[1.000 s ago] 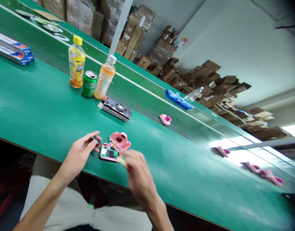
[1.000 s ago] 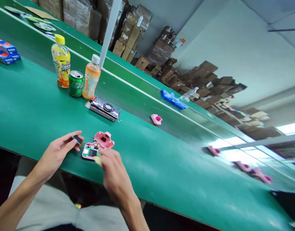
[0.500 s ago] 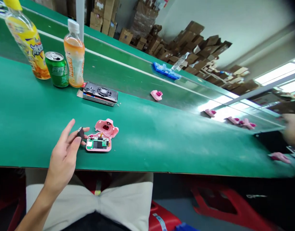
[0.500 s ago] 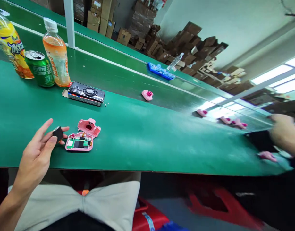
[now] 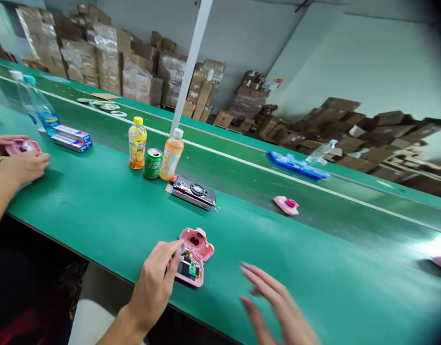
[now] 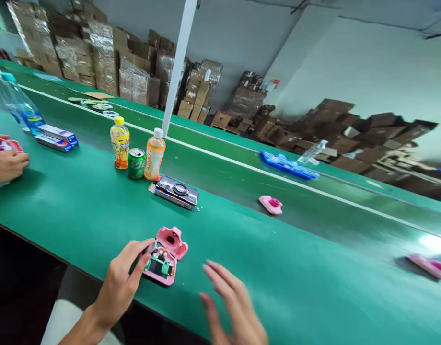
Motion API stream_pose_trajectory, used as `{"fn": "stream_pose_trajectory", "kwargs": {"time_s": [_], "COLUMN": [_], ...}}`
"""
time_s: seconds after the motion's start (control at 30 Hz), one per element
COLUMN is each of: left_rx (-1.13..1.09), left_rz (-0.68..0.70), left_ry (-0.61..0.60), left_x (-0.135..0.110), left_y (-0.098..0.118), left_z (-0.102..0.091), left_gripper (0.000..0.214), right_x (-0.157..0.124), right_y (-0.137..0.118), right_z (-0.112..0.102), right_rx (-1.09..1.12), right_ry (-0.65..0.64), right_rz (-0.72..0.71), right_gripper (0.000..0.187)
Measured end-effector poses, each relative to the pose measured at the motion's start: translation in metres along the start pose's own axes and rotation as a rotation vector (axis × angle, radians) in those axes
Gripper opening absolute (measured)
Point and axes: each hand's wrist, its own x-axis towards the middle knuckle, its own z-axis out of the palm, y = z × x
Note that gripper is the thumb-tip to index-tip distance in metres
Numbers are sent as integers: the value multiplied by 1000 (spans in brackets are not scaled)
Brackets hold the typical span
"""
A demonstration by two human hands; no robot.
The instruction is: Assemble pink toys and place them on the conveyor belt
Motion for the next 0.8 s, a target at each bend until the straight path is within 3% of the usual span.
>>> {"fn": "stream_pose_trajectory", "kwargs": {"time_s": [0.1, 0.2, 0.3, 0.37, 0.57, 0.8], "left_rx": [186, 284, 268, 246, 183, 287], "left_rz": [211, 366, 433, 445, 453, 222], "left_ry": [73, 133, 91, 53, 37, -123], "left_x": [-8, -11, -9, -9, -14, -14], "left_y": [-5, -8, -4, 0, -6, -8], "left_z": [5, 7, 6, 4, 5, 3], "left_gripper": [39, 41, 35, 31, 35, 47], "right_x": [60, 88, 91, 87, 78, 73], "right_y": [-30, -45, -44, -44, -50, -34], "right_z": [36, 49, 43, 36, 32, 29], "right_rx": [91, 139, 146, 145, 302, 436], "right_ry": [-314, -432, -535, -535, -483, -426], "right_rz": [-476, -585, -591, -600, -443, -181], "right_gripper": [37, 31, 18, 14, 21, 13]}}
